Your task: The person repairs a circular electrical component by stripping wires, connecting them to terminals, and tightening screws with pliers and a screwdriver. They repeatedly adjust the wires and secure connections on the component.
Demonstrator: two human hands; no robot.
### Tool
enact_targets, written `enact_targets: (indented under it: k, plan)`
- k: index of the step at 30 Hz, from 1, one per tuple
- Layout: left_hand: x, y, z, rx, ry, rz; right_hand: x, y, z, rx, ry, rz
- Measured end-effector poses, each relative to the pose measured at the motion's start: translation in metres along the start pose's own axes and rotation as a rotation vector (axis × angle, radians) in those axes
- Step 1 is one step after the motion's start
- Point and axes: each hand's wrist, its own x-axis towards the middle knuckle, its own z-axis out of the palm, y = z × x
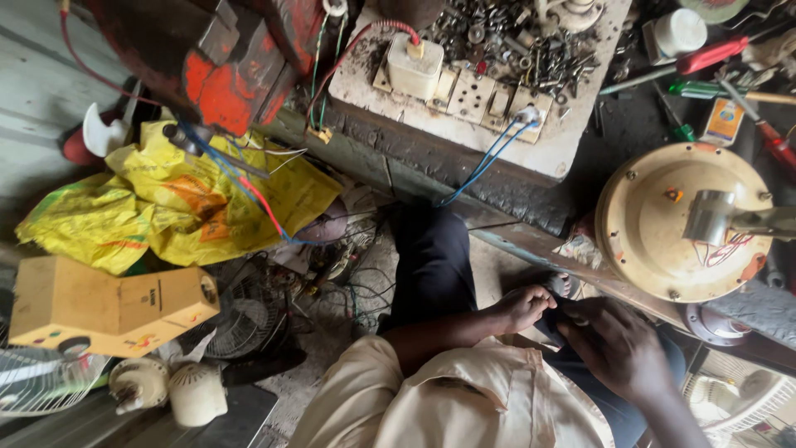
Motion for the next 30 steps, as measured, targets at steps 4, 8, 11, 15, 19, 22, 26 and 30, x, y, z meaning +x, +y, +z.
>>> enact_targets:
  k: [4, 8, 11, 15, 19, 22, 26, 30]
  plan:
    - [-0.005, 0.007, -0.007, 0.274, 0.137, 0.018, 0.024, -0.017, -0.073, -0.184, -0.030, -0.453]
    - [-0.009, 0.015, -0.009, 0.281, 0.168, -0.068, 0.042, -0.002, -0.114, -0.266, -0.011, -0.494]
    - [-0.009, 0.021, -0.011, 0.306, 0.173, -0.094, 0.070, 0.017, -0.131, -0.348, -0.004, -0.492]
    - [-0.007, 0.019, -0.011, 0.396, 0.164, -0.019, 0.129, 0.029, -0.142, -0.439, -0.017, -0.536]
    - [-0.007, 0.015, -0.018, 0.314, 0.096, -0.127, 0.197, 0.025, -0.137, -0.525, -0.043, -0.610]
    - [-0.006, 0.012, -0.021, 0.243, 0.064, -0.141, 0.246, 0.020, -0.131, -0.590, -0.060, -0.660]
    - [-0.005, 0.005, -0.026, 0.229, 0.040, -0.171, 0.294, 0.015, -0.127, -0.692, -0.092, -0.687]
    - [-0.004, 0.005, -0.025, 0.202, 0.047, -0.169, 0.324, 0.010, -0.119, -0.778, -0.120, -0.686]
